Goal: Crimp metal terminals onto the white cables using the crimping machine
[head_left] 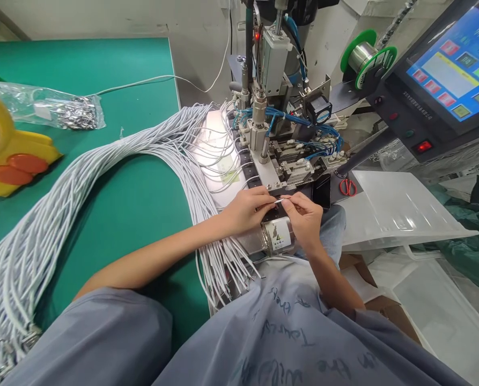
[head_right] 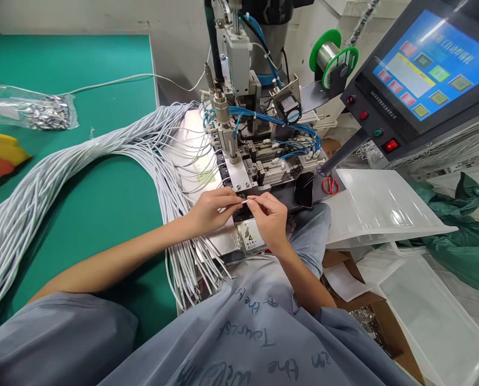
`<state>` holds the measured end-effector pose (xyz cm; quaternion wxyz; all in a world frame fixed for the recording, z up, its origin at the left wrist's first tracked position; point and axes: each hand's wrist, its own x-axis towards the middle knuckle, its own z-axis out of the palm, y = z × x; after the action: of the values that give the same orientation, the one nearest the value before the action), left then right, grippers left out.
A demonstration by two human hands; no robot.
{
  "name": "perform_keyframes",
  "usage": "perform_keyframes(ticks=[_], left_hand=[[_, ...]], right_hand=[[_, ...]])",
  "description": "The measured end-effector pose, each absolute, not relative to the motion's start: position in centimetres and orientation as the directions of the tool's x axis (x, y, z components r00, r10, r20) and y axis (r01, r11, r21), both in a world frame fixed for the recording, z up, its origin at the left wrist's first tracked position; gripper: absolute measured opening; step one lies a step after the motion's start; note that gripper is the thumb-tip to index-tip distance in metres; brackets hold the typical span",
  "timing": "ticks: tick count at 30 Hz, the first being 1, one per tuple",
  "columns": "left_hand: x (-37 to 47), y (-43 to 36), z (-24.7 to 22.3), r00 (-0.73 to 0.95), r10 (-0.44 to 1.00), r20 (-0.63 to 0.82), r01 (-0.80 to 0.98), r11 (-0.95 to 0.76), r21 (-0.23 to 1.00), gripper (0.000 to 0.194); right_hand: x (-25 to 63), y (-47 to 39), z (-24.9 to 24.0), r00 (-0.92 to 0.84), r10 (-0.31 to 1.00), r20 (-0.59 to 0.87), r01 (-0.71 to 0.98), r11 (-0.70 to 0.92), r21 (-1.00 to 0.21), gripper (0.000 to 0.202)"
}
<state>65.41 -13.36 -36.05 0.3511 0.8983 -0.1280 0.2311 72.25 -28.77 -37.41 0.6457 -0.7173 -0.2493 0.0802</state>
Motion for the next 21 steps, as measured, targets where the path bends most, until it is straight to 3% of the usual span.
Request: perform_keyframes(ticks=[3,6,12,16,19,21], left_hand=[[65.4,-13.2,-36.3,0.844,-0.109,0.525,-0.384,-0.806,0.450,0.026],[65.3,-13.4,-36.6,0.829,-0.120,0.546,-0.389,-0.825,0.410,0.027],[65.4,-14.1,-36.7,0.830,0.099,0.549,-0.361,-0.657,0.662,0.018],[65.7,-13.8,-36.4,0.866,0.062,0.497,-0.393,-0.532,0.750,0.015],[65.9,-13.0,-36.3,0.838,-0.075,0.540,-0.470,-0.602,0.646,0.018],[66.0,-12.4,-36.3,0.783,-0.215,0.584,-0.519,-0.742,0.423,0.024]], right_hand=[[72.9,-29.1,-36.8,0.831,0.524,0.187,0.288,-0.118,-0.950,0.018],[73.3,-29.1,-36.5,0.802,0.575,0.164,0.287,-0.129,-0.949,0.022],[72.7,-27.9,-37.7,0.857,0.466,0.221,0.239,0.022,-0.971,0.016],[73.0,-27.9,-38.4,0.838,0.507,0.204,0.169,0.115,-0.979,0.016],[73.9,-28.5,-37.9,0.761,0.626,0.172,0.144,0.096,-0.985,0.018],[74.5,-28.9,-37.2,0.723,0.673,0.156,0.201,0.010,-0.979,0.018]])
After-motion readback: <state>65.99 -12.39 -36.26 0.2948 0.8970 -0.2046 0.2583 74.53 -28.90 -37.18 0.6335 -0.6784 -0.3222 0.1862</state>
